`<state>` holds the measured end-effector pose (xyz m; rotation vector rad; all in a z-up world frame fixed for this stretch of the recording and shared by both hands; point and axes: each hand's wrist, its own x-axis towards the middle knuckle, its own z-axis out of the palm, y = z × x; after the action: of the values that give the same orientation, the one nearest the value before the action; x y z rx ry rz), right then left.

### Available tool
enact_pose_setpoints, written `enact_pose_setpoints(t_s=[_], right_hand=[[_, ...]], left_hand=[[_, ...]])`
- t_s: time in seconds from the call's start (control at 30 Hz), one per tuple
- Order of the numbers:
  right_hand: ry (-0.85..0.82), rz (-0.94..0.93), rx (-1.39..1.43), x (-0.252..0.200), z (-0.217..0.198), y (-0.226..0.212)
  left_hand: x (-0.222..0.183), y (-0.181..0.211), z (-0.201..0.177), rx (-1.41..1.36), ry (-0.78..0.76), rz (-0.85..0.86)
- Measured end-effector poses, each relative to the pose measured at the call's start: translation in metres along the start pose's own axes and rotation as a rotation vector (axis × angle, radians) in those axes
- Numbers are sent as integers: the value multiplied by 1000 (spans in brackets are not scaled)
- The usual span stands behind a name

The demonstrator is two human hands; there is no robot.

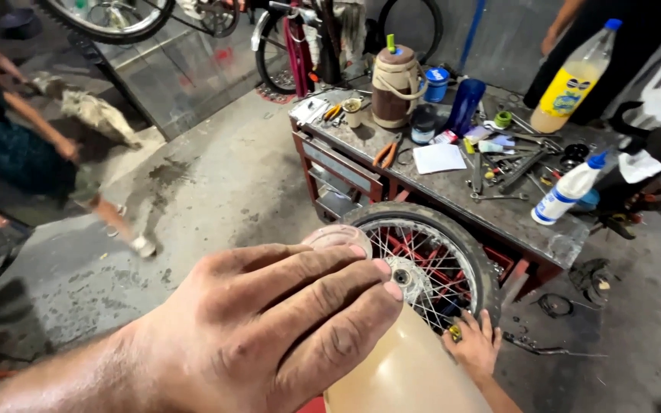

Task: Repairing a motorcycle wheel by removing the tire from the rim using tire levers and then re-installing it.

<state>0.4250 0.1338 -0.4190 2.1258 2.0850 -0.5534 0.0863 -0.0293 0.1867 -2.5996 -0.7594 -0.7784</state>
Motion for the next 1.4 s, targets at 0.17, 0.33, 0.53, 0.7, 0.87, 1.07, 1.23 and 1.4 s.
enact_pose_setpoints(t_s=[0.17,0.33,0.53,0.7,0.87,1.07,1.23,1.4], right_hand=[[42,-25,31,2,9,5],[-55,-35,-12,-16,-25,-12],[-60,-18,16,-24,-39,-20],[-87,21,-62,-11,-25,-14],[-102,37,-70,-12,-28,-15],[-117,50,-80,-17,-37,-21],[-118,54,-71,-11,-29,-15],[-127,44,-76,-16,-37,-19]], left_hand=[[4,0,3,-20,-1,31],[8,1,2,-58,19,55],[7,2,1,-60,43,60],[3,6,-7,-50,38,34],[-4,8,-14,-8,47,21],[-10,7,-18,30,59,22],[-13,5,-18,44,74,29],[-17,1,-15,52,86,27]])
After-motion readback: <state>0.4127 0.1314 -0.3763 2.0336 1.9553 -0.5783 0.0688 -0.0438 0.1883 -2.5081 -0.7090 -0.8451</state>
